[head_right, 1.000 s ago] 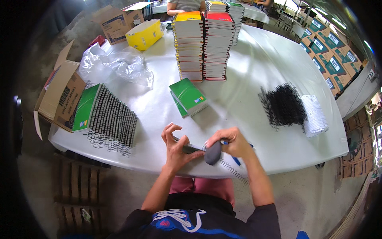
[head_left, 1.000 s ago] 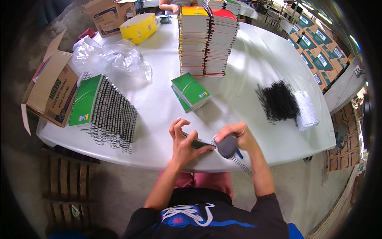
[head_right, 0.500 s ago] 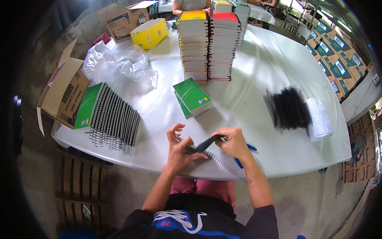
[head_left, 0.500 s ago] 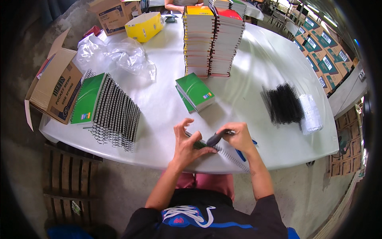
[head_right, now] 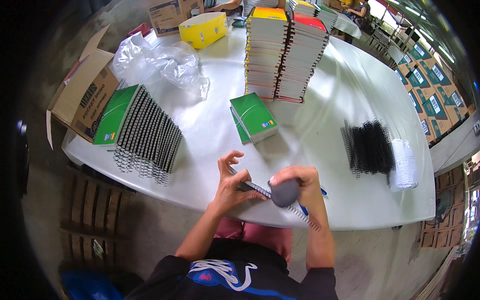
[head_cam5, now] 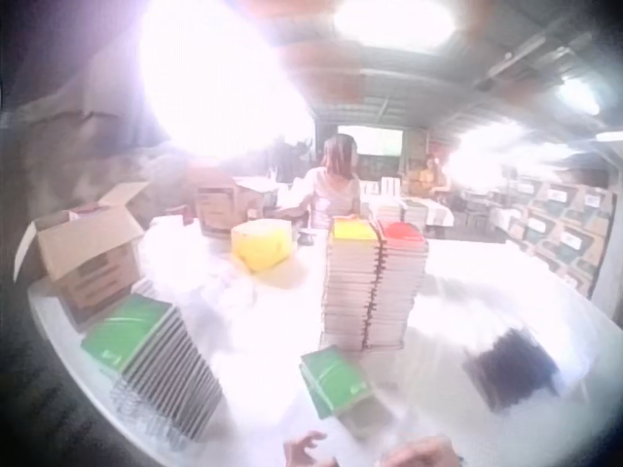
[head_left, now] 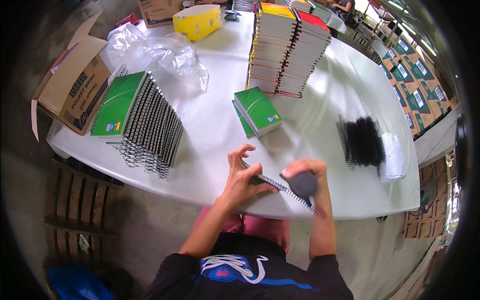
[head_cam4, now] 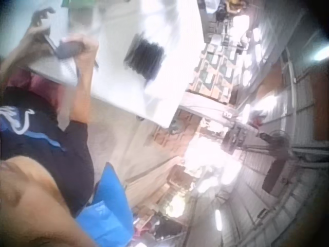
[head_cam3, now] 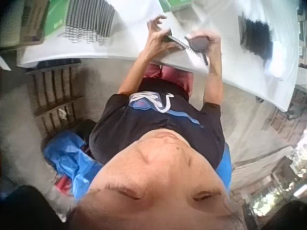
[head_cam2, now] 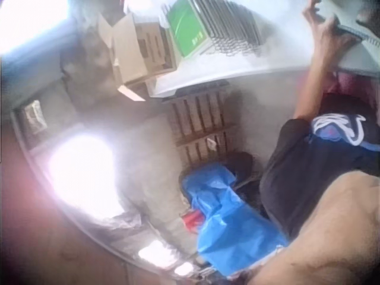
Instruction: The person inserts a spiral binding into a notebook cover and pages by hand, then uses pliers to clip and secure the ends of the spiral.
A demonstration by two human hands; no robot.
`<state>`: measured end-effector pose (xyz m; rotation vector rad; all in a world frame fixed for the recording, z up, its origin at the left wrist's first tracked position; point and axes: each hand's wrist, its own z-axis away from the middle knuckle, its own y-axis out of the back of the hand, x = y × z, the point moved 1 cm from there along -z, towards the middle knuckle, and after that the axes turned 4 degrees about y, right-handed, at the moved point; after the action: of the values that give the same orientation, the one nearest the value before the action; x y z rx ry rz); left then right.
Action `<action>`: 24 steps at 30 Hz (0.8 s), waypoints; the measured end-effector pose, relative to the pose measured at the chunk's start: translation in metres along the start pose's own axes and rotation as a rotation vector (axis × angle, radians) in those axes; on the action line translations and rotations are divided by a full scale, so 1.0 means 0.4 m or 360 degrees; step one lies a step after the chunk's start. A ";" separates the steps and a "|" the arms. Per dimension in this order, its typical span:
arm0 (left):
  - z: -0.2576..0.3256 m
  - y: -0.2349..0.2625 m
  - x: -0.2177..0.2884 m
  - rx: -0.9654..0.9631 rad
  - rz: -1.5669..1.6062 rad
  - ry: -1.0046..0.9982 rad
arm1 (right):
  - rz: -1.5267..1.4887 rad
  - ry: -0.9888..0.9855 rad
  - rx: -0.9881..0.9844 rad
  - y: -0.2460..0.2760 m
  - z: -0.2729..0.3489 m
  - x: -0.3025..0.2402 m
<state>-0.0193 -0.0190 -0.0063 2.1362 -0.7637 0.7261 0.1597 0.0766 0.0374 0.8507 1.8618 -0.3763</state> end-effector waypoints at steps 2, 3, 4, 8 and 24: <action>-0.003 -0.006 -0.007 0.0004 -0.0003 0.0064 | 0.0110 0.0102 -0.0206 -0.020 -0.030 -0.056; -0.002 -0.007 -0.006 0.0002 -0.0078 0.0078 | 0.0439 -0.0027 -0.0102 -0.012 -0.028 -0.042; 0.000 -0.007 -0.004 0.0000 -0.0154 0.0091 | 0.0765 -0.0160 0.0006 0.003 -0.022 -0.023; 0.010 -0.020 0.026 0.0220 -0.0461 0.0220 | 0.0444 -0.0280 0.0530 0.081 0.021 -0.114; -0.011 0.008 0.036 0.0157 -0.0333 0.0408 | 0.1347 0.0024 0.0544 -0.185 0.126 -0.104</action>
<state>-0.0129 -0.0214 0.0076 2.1171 -0.3698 0.9170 0.1515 -0.0218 0.0437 1.7687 1.2996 -0.1433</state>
